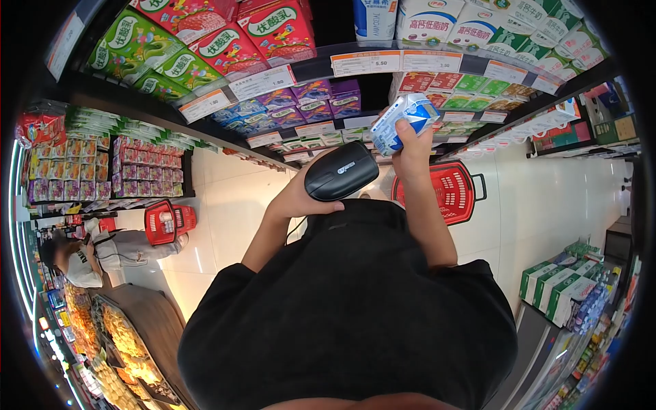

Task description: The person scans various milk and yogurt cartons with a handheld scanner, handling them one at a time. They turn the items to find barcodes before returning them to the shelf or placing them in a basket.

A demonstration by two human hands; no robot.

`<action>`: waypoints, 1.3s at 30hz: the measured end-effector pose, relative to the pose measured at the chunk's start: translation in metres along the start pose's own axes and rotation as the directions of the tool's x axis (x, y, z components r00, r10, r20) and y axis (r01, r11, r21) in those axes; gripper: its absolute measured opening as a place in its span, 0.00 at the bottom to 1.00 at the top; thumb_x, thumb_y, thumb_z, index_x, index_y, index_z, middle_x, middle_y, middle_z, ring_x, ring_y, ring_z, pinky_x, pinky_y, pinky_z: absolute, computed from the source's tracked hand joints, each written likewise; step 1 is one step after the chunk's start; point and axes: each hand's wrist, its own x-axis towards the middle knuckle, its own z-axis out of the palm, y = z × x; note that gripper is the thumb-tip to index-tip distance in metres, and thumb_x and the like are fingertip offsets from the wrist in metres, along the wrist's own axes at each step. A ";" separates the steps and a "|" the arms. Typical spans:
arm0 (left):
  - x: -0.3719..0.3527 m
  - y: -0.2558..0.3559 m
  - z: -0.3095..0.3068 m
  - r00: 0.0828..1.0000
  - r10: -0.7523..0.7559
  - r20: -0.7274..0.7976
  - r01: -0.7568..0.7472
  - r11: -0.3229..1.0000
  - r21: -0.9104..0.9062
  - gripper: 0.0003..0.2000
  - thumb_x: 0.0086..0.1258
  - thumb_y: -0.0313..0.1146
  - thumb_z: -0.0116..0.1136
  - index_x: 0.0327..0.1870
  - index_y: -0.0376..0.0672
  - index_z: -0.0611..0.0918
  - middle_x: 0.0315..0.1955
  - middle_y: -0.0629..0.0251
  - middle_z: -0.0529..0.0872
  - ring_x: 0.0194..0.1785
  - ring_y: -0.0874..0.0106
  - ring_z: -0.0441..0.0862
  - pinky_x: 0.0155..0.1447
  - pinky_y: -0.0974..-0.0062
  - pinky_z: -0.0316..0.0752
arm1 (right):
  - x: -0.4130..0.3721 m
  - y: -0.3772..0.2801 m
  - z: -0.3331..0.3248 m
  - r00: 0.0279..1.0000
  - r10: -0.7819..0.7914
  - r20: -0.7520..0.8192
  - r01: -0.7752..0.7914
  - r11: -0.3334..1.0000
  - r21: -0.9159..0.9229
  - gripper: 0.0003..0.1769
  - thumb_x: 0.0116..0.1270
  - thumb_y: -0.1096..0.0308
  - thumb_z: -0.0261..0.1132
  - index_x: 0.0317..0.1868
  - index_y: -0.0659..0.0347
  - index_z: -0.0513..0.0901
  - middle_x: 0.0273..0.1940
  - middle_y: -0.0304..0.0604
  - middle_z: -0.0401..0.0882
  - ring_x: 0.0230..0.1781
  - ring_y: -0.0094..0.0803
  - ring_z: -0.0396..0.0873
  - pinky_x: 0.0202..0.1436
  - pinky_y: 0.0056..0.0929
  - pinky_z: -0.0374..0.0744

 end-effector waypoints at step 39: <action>0.001 -0.014 -0.002 0.995 0.014 -0.095 -0.033 0.980 -0.195 0.35 0.53 0.28 0.72 0.63 0.33 0.68 0.26 0.58 0.81 0.25 0.75 0.76 0.24 0.80 0.68 | 0.000 -0.006 0.007 0.904 -0.356 0.235 0.426 0.746 -0.512 0.39 0.48 0.82 0.76 0.59 0.60 0.65 0.56 0.51 0.73 0.54 0.33 0.75 0.56 0.30 0.78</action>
